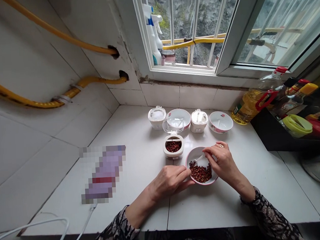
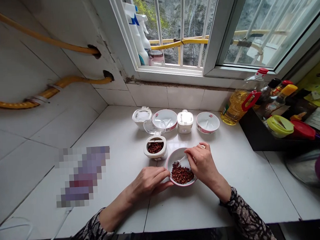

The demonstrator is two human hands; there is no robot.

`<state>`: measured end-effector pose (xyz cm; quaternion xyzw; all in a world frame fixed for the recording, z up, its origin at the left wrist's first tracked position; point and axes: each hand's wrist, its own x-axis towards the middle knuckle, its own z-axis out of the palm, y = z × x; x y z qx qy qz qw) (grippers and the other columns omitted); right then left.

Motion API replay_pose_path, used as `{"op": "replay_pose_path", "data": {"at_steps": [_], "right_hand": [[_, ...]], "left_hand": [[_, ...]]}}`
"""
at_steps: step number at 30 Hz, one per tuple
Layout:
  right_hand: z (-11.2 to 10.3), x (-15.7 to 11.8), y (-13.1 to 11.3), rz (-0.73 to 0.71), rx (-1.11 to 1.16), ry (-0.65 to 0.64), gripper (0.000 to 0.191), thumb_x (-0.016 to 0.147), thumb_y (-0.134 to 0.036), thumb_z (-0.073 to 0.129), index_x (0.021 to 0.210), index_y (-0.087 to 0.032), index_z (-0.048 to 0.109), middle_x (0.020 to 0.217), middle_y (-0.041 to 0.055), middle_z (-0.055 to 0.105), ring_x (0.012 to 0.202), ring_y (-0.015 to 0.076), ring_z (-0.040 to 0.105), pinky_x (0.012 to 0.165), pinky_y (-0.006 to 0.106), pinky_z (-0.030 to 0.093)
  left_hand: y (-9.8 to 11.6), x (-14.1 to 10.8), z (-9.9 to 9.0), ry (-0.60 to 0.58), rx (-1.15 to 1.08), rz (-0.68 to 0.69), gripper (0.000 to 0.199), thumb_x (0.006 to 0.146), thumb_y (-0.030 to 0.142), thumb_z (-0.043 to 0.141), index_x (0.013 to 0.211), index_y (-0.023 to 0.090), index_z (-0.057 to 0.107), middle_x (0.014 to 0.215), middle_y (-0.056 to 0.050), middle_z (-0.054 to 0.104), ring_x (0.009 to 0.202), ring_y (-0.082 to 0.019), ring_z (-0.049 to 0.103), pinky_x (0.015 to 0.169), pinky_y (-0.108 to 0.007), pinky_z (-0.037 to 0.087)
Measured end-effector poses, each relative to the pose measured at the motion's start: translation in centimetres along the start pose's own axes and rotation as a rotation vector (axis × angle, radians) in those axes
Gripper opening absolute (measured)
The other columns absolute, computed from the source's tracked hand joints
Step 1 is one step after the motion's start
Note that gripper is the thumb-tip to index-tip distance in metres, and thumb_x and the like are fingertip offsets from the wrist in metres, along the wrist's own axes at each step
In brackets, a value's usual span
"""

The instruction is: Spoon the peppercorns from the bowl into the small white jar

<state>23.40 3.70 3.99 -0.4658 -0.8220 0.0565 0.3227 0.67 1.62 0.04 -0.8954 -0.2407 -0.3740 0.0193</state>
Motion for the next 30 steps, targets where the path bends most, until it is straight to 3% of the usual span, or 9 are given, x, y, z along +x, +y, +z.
{"op": "replay_pose_path", "data": {"at_steps": [4,16,30], "right_hand": [[0.8,-0.1,-0.4,0.055,0.092,0.014,0.019,0.095,-0.019,0.051,0.088,-0.022,0.069,0.077,0.0023,0.076,0.065,0.0178,0.065,0.094,0.044,0.040],[-0.1,-0.8,0.5,0.138,0.127,0.052,0.018,0.094,-0.024,0.053,0.089,-0.025,0.071,0.083,0.0028,0.078,0.073,0.0208,0.069,0.098,0.047,0.041],[0.2,-0.7,0.6,0.182,0.133,0.098,0.019,0.094,-0.030,0.055,0.088,-0.026,0.072,0.075,0.0026,0.077,0.075,0.0232,0.070,0.095,0.048,0.044]], "left_hand": [[0.0,-0.1,0.1,0.000,-0.007,-0.005,0.029,0.105,0.035,0.043,0.092,0.014,0.058,0.065,0.000,0.059,0.051,-0.011,0.055,0.045,-0.024,0.040],[-0.1,-0.1,0.1,-0.005,-0.022,0.001,0.025,0.104,0.033,0.046,0.090,0.015,0.057,0.066,0.001,0.058,0.052,-0.011,0.053,0.045,-0.024,0.039],[0.0,-0.1,0.1,0.000,-0.002,-0.008,0.028,0.105,0.034,0.044,0.091,0.015,0.058,0.065,0.001,0.057,0.052,-0.010,0.052,0.045,-0.024,0.038]]}}
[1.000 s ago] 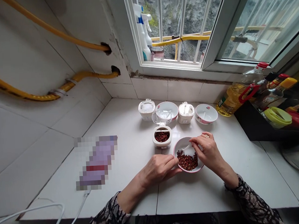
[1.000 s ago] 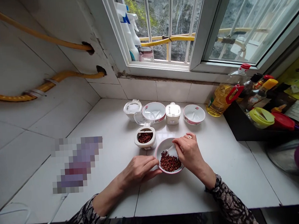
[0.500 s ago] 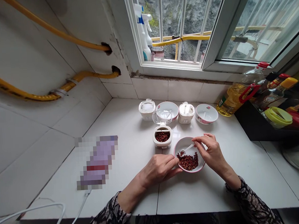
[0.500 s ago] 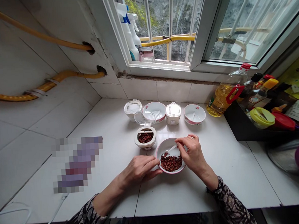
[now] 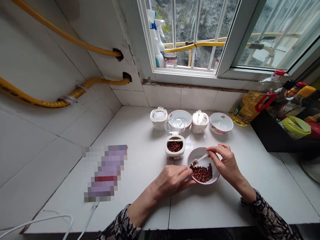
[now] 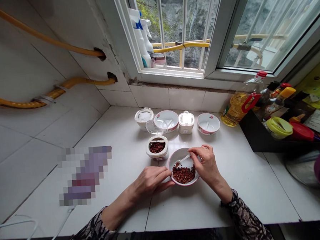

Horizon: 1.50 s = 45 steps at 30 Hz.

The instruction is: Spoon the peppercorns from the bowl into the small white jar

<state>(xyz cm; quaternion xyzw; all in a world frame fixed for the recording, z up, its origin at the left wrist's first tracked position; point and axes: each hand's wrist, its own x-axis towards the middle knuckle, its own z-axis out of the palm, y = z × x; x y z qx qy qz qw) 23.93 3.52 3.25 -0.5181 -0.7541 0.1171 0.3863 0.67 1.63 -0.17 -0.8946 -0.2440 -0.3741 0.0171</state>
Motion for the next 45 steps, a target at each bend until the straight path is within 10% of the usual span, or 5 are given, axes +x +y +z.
{"op": "replay_pose_path", "data": {"at_steps": [22,35,45], "right_hand": [[-1.0,2.2,-1.2,0.344,0.439,0.042,0.024,0.082,-0.043,0.068,0.085,-0.020,0.075,0.072,0.0050,0.075,0.068,0.0215,0.070,0.069,0.035,0.055],[1.6,3.9,-5.1,-0.545,-0.090,0.154,0.021,0.094,-0.008,0.052,0.098,-0.023,0.067,0.085,0.0008,0.077,0.073,0.0167,0.068,0.098,0.043,0.042],[-2.3,2.9,-2.2,-0.302,-0.131,0.115,0.014,0.093,-0.016,0.056,0.094,-0.024,0.067,0.080,0.0001,0.076,0.070,0.0187,0.068,0.091,0.041,0.044]], "left_hand": [[-0.1,0.1,0.1,0.003,-0.012,0.018,0.033,0.105,0.035,0.042,0.087,0.013,0.060,0.064,0.000,0.058,0.050,-0.011,0.053,0.044,-0.025,0.038],[-0.1,0.0,0.3,0.024,0.008,0.013,0.033,0.106,0.036,0.042,0.088,0.014,0.059,0.063,0.001,0.057,0.050,-0.012,0.053,0.042,-0.027,0.037],[-0.1,-0.1,0.2,-0.015,-0.005,0.008,0.028,0.105,0.034,0.043,0.092,0.015,0.059,0.067,0.000,0.058,0.054,-0.011,0.054,0.046,-0.025,0.041]]}}
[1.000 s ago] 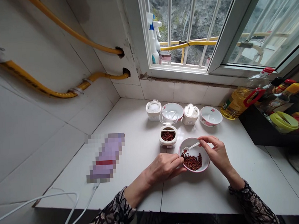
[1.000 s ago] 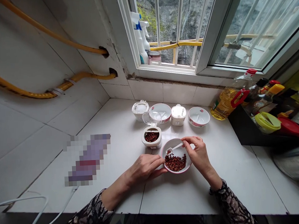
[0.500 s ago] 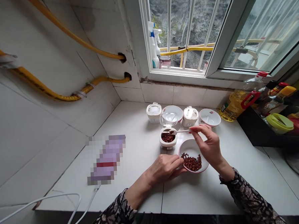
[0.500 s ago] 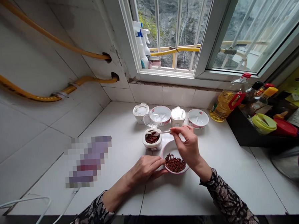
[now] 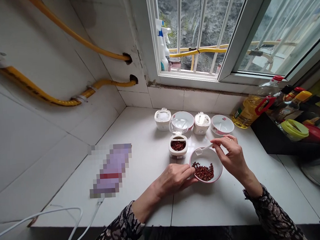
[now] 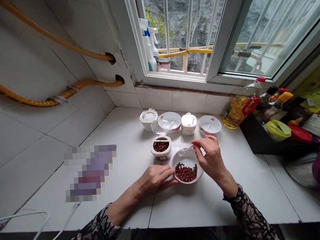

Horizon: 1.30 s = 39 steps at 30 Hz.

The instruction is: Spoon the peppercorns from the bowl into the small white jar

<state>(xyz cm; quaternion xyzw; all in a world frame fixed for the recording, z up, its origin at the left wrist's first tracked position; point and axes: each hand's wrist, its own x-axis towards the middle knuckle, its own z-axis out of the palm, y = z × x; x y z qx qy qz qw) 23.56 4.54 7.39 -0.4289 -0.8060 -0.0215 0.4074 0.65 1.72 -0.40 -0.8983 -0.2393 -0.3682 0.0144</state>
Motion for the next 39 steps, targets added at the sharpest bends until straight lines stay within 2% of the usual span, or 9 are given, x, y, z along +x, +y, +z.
{"op": "replay_pose_path", "data": {"at_steps": [4,9,13,20,22,25,29,35,39], "right_hand": [[0.2,-1.8,1.1,0.029,-0.065,-0.092,0.015,0.094,-0.017,0.054,0.090,-0.022,0.067,0.079,0.0016,0.076,0.070,0.0194,0.068,0.091,0.042,0.040],[1.9,-3.0,0.6,0.102,0.008,-0.188,0.017,0.094,-0.017,0.053,0.088,-0.022,0.068,0.079,0.0023,0.077,0.071,0.0195,0.068,0.093,0.043,0.039],[2.5,-3.2,0.3,0.226,0.112,-0.198,0.017,0.091,-0.017,0.055,0.087,-0.024,0.070,0.082,0.0026,0.078,0.074,0.0202,0.068,0.094,0.045,0.042],[1.4,-3.3,1.2,0.458,0.241,-0.150,0.016,0.089,-0.026,0.058,0.089,-0.026,0.074,0.086,0.0039,0.078,0.089,0.0248,0.069,0.083,0.040,0.050],[1.4,-3.3,1.3,0.438,0.219,-0.138,0.016,0.089,-0.026,0.058,0.089,-0.026,0.074,0.086,0.0038,0.078,0.087,0.0243,0.069,0.085,0.041,0.049],[1.9,-3.4,1.0,0.323,0.124,-0.131,0.016,0.090,-0.022,0.057,0.087,-0.024,0.072,0.084,0.0034,0.078,0.080,0.0222,0.069,0.094,0.046,0.044],[2.6,-3.4,0.2,0.229,0.093,-0.189,0.016,0.092,-0.018,0.056,0.087,-0.023,0.071,0.078,0.0021,0.077,0.072,0.0191,0.068,0.097,0.047,0.040],[2.3,-3.3,0.0,0.297,0.192,-0.215,0.015,0.091,-0.019,0.058,0.087,-0.025,0.071,0.068,-0.0008,0.075,0.075,0.0209,0.069,0.091,0.045,0.046],[1.5,-3.0,0.3,0.346,0.223,-0.173,0.015,0.090,-0.020,0.058,0.086,-0.026,0.072,0.074,0.0010,0.077,0.079,0.0222,0.070,0.085,0.042,0.050]], "left_hand": [[0.1,0.1,-0.2,0.006,-0.010,0.004,0.027,0.105,0.034,0.044,0.092,0.015,0.059,0.067,0.000,0.059,0.054,-0.011,0.054,0.046,-0.025,0.041],[0.1,0.1,-0.2,0.003,0.002,-0.005,0.026,0.104,0.033,0.044,0.093,0.015,0.059,0.067,0.000,0.060,0.054,-0.011,0.056,0.047,-0.023,0.043],[0.1,0.0,-0.2,-0.001,-0.001,-0.006,0.025,0.104,0.034,0.046,0.096,0.014,0.059,0.068,-0.001,0.062,0.055,-0.011,0.058,0.048,-0.023,0.043],[0.1,0.2,-0.4,0.005,0.007,0.008,0.027,0.105,0.033,0.044,0.091,0.015,0.058,0.066,0.000,0.059,0.053,-0.012,0.055,0.046,-0.024,0.041],[0.1,0.2,-0.4,0.007,0.009,0.013,0.027,0.105,0.033,0.043,0.091,0.015,0.058,0.065,0.001,0.059,0.053,-0.012,0.054,0.046,-0.024,0.041],[0.1,0.1,-0.3,0.005,0.011,0.009,0.026,0.105,0.033,0.044,0.092,0.016,0.058,0.066,0.001,0.059,0.053,-0.011,0.055,0.046,-0.024,0.041],[0.1,0.0,-0.2,0.013,0.016,0.008,0.024,0.104,0.033,0.045,0.095,0.015,0.059,0.067,0.000,0.060,0.054,-0.011,0.056,0.047,-0.023,0.042],[0.1,0.1,-0.2,0.030,0.008,0.015,0.024,0.105,0.033,0.044,0.098,0.015,0.058,0.069,-0.001,0.063,0.054,-0.012,0.058,0.046,-0.024,0.043],[0.1,0.1,-0.2,0.020,0.000,0.013,0.023,0.104,0.033,0.046,0.098,0.014,0.058,0.069,-0.001,0.063,0.055,-0.012,0.059,0.047,-0.024,0.044]]}}
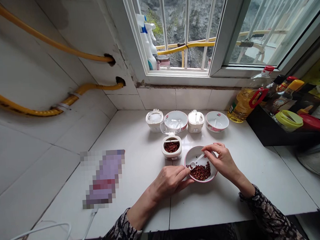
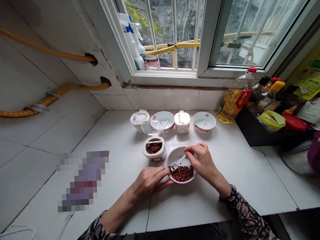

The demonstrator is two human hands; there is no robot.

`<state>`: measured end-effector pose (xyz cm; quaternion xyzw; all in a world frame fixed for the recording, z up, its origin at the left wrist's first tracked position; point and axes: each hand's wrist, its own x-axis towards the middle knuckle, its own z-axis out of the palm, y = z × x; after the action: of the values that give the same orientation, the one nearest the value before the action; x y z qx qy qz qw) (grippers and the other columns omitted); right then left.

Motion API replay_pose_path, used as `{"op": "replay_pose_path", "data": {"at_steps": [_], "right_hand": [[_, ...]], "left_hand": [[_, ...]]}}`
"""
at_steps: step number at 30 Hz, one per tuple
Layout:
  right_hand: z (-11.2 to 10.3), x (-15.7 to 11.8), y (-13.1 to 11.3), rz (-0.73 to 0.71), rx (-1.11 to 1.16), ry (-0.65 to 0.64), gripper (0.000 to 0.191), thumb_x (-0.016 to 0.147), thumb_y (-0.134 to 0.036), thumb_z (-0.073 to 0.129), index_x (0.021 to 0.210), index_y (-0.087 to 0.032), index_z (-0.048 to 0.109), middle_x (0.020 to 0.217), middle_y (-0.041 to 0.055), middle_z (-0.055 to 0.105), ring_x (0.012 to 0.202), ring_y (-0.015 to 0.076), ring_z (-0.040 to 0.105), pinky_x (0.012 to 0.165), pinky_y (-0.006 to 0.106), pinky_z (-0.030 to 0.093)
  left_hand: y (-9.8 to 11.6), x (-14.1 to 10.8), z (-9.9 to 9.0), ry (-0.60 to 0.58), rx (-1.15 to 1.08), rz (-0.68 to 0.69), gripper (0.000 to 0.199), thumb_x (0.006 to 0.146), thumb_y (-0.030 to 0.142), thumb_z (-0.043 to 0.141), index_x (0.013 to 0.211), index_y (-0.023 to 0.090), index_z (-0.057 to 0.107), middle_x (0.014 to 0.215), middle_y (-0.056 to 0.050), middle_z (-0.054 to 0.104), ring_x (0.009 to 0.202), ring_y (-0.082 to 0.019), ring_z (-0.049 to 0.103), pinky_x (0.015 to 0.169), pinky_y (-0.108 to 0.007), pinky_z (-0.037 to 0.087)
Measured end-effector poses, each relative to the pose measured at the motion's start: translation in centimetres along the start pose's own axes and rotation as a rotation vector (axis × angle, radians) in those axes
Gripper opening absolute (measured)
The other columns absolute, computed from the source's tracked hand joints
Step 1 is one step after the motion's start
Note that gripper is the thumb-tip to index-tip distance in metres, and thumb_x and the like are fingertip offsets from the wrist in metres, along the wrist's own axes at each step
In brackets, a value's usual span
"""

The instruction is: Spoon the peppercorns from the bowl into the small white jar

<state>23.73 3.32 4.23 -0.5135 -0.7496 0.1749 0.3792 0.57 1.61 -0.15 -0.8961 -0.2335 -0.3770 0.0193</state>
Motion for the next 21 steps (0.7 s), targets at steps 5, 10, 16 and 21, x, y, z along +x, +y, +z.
{"op": "replay_pose_path", "data": {"at_steps": [5,10,16,21], "right_hand": [[-0.5,0.0,0.3,0.034,0.001,0.052,0.014,0.089,-0.023,0.059,0.086,-0.025,0.073,0.082,0.0033,0.078,0.083,0.0234,0.070,0.079,0.040,0.053],[-0.6,0.0,0.3,0.107,0.096,0.034,0.014,0.089,-0.026,0.061,0.087,-0.024,0.074,0.079,0.0039,0.078,0.080,0.0235,0.071,0.072,0.037,0.055],[-0.9,1.3,-1.1,0.128,0.214,0.054,0.015,0.089,-0.031,0.062,0.088,-0.021,0.073,0.076,0.0034,0.077,0.069,0.0207,0.072,0.072,0.035,0.055],[0.2,3.0,-3.5,-0.109,0.053,0.225,0.014,0.093,-0.027,0.059,0.093,-0.024,0.072,0.082,0.0043,0.076,0.082,0.0230,0.069,0.087,0.042,0.051]], "left_hand": [[0.0,-0.1,0.1,-0.008,0.005,-0.005,0.023,0.104,0.033,0.046,0.095,0.015,0.057,0.068,0.000,0.060,0.054,-0.012,0.057,0.047,-0.024,0.043],[0.0,-0.1,0.1,-0.004,0.002,-0.004,0.023,0.104,0.033,0.047,0.095,0.015,0.057,0.068,0.000,0.060,0.054,-0.011,0.057,0.047,-0.023,0.043],[0.0,0.0,0.1,-0.007,0.007,-0.002,0.023,0.104,0.032,0.046,0.094,0.015,0.057,0.066,0.000,0.059,0.053,-0.012,0.057,0.046,-0.023,0.043],[0.0,0.0,0.2,0.002,-0.012,-0.004,0.021,0.103,0.031,0.047,0.094,0.015,0.057,0.068,-0.001,0.061,0.054,-0.012,0.058,0.046,-0.023,0.044]]}}
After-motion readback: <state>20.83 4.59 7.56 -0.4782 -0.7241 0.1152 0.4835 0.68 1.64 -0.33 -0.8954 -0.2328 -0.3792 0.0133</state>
